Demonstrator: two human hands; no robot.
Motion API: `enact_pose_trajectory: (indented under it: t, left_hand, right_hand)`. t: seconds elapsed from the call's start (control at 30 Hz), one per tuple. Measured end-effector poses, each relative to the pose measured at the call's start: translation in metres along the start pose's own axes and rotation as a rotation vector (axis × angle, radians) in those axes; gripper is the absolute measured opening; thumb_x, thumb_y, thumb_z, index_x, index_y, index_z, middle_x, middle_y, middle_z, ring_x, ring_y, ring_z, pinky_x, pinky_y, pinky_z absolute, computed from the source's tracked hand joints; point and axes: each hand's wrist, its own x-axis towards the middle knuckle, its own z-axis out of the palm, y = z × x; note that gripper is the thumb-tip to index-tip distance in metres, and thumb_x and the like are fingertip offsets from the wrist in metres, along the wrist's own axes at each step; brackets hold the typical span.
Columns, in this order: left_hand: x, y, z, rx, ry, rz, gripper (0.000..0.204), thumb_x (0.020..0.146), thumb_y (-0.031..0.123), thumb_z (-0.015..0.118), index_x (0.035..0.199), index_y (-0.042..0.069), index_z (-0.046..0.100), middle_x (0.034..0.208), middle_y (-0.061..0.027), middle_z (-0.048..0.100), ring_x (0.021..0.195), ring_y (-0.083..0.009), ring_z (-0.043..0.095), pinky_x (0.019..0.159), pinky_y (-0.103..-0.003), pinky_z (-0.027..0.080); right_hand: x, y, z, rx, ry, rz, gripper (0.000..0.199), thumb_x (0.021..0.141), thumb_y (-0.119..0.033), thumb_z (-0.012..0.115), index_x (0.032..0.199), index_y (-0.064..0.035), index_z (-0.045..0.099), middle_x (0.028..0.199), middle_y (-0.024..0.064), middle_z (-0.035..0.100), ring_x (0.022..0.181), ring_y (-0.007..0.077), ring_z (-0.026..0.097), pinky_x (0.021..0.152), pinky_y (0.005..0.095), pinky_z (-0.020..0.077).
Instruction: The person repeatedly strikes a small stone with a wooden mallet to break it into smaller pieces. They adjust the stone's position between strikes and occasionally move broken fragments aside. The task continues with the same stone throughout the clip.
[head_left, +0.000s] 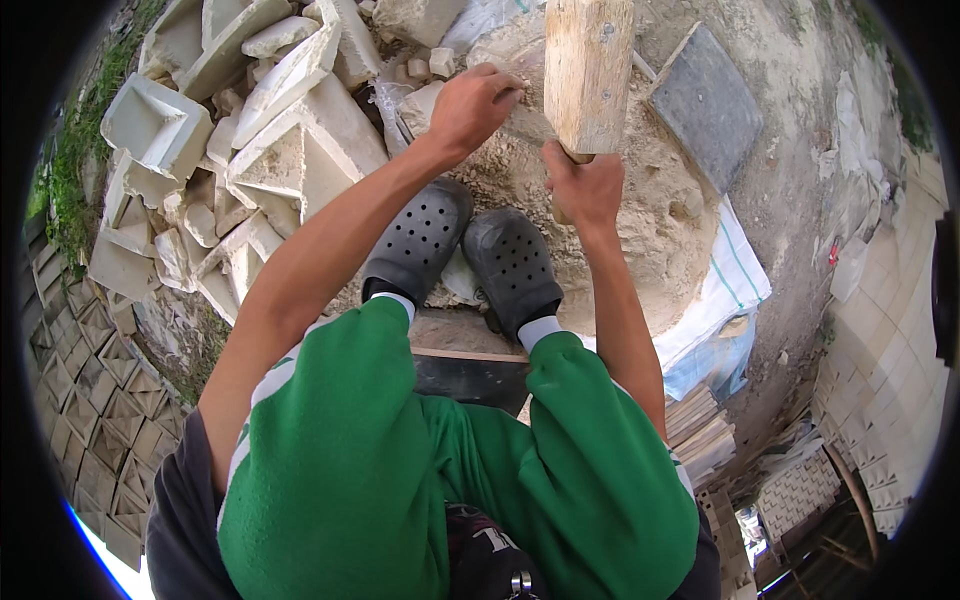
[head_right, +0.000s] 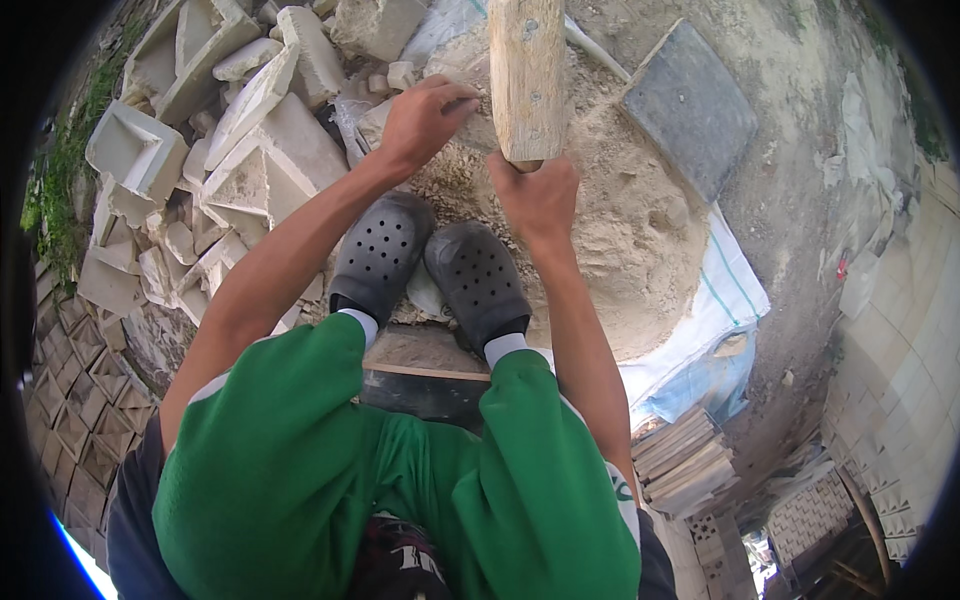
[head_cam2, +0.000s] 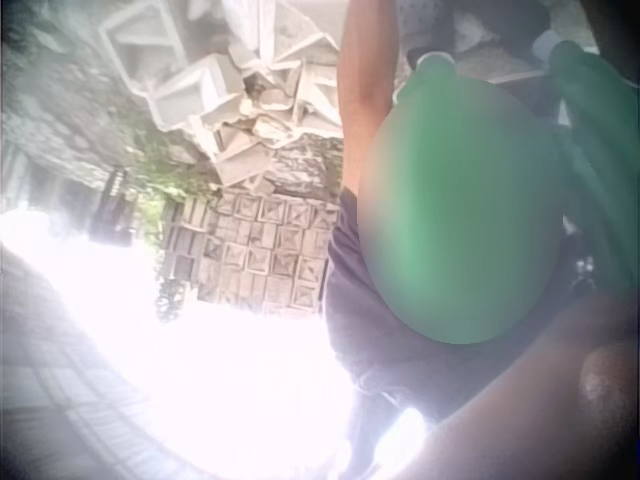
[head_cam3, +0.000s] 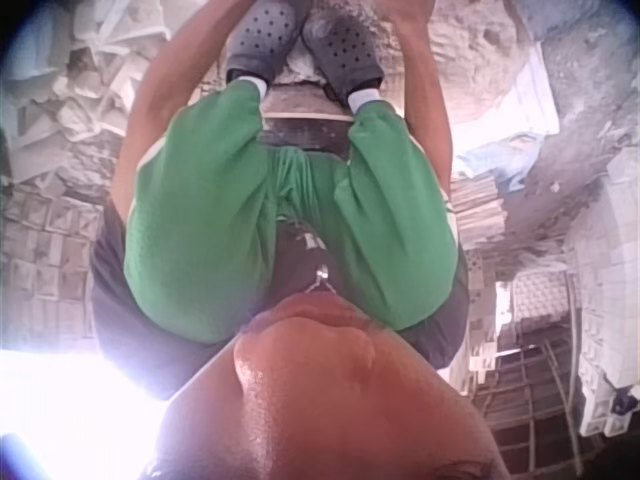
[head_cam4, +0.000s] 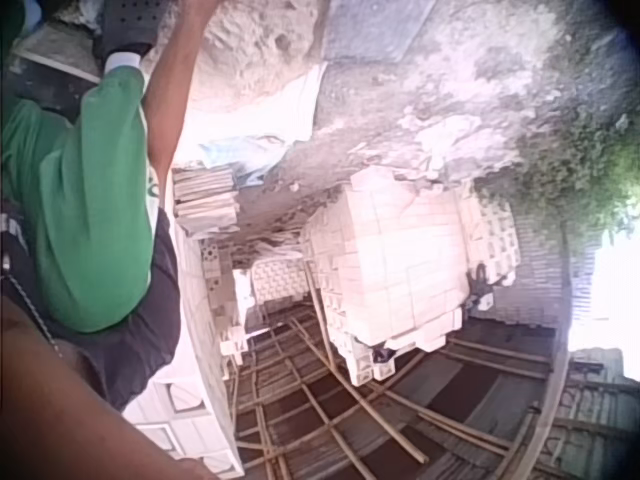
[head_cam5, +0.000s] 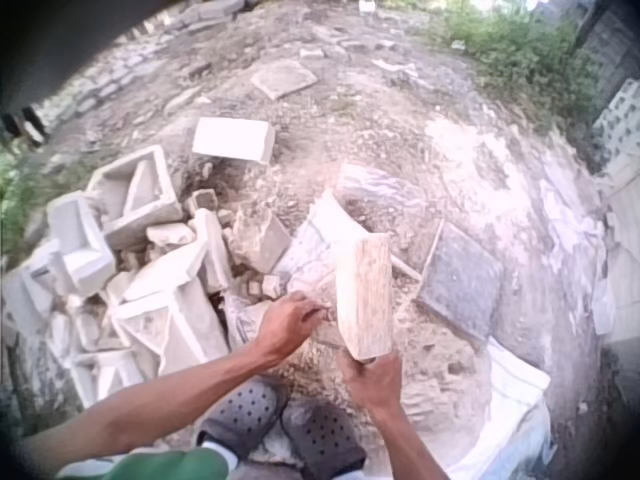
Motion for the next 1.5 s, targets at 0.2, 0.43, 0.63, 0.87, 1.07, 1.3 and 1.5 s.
enact_pose_trajectory:
  t: [0.2, 0.43, 0.63, 0.87, 1.07, 1.3, 1.5]
  left_hand:
    - [-0.005, 0.005, 0.002, -0.03, 0.034, 0.055, 0.015, 0.089, 0.02, 0.074, 0.1, 0.011, 0.079, 0.093, -0.0099, 0.071, 0.086, -0.0313, 0.069, 0.075, -0.042, 0.055]
    - [-0.001, 0.005, 0.003, 0.09, 0.024, 0.135, 0.016, 0.089, 0.02, 0.075, 0.101, 0.011, 0.08, 0.094, -0.0087, 0.071, 0.081, -0.0295, 0.069, 0.072, -0.04, 0.056]
    - [0.01, 0.011, 0.005, 0.086, -0.019, 0.127, 0.017, 0.09, 0.021, 0.074, 0.101, 0.01, 0.079, 0.095, -0.0083, 0.07, 0.083, -0.0312, 0.07, 0.073, -0.041, 0.056]
    - [0.018, 0.008, 0.008, 0.062, -0.044, 0.056, 0.022, 0.09, 0.022, 0.074, 0.107, 0.008, 0.078, 0.1, -0.0114, 0.069, 0.085, -0.0327, 0.069, 0.076, -0.043, 0.055]
    - [0.005, 0.013, 0.005, 0.079, -0.001, -0.024, 0.032, 0.09, 0.028, 0.076, 0.117, 0.011, 0.074, 0.1, -0.0114, 0.067, 0.081, -0.0307, 0.068, 0.074, -0.043, 0.054]
    - [-0.001, 0.007, 0.001, 0.051, -0.029, -0.034, 0.029, 0.091, 0.025, 0.073, 0.116, 0.011, 0.074, 0.1, -0.0116, 0.069, 0.085, -0.031, 0.069, 0.076, -0.043, 0.055]
    - [0.009, 0.005, -0.011, 0.013, -0.163, -0.021, 0.035, 0.091, 0.022, 0.072, 0.124, 0.011, 0.071, 0.108, -0.0148, 0.072, 0.094, -0.0336, 0.07, 0.082, -0.044, 0.056]
  right_hand:
    - [0.009, 0.02, 0.015, -0.166, -0.013, 0.092, 0.041, 0.081, -0.028, 0.076, 0.098, 0.0088, 0.067, 0.073, 0.0108, 0.072, 0.057, 0.0197, 0.071, 0.056, 0.0333, 0.0557]
    - [-0.004, -0.022, -0.013, 0.05, -0.056, 0.243, 0.035, 0.084, -0.024, 0.076, 0.099, 0.0055, 0.065, 0.072, 0.0084, 0.067, 0.054, 0.0172, 0.067, 0.054, 0.0326, 0.0536]
    - [-0.003, -0.023, -0.025, 0.093, -0.047, 0.292, 0.03, 0.086, -0.02, 0.075, 0.099, 0.0052, 0.064, 0.072, 0.008, 0.066, 0.053, 0.0168, 0.065, 0.051, 0.032, 0.0523]
    - [-0.004, -0.005, -0.01, 0.106, -0.082, 0.302, 0.035, 0.086, -0.021, 0.075, 0.105, 0.0056, 0.062, 0.071, 0.0087, 0.066, 0.054, 0.0184, 0.067, 0.052, 0.0341, 0.0545]
    - [0.003, 0.015, 0.002, -0.005, -0.019, 0.207, 0.039, 0.084, -0.022, 0.076, 0.107, 0.0063, 0.063, 0.073, 0.0103, 0.069, 0.054, 0.0187, 0.068, 0.052, 0.0341, 0.0548]
    - [-0.002, -0.007, 0.0, 0.077, -0.035, 0.026, 0.038, 0.084, -0.024, 0.075, 0.104, 0.0066, 0.067, 0.071, 0.0113, 0.071, 0.056, 0.0186, 0.07, 0.054, 0.0345, 0.0545]
    - [0.004, 0.017, 0.015, -0.119, -0.074, 0.153, 0.037, 0.085, -0.024, 0.073, 0.107, 0.0061, 0.067, 0.073, 0.0113, 0.071, 0.057, 0.0193, 0.07, 0.054, 0.0349, 0.0549]
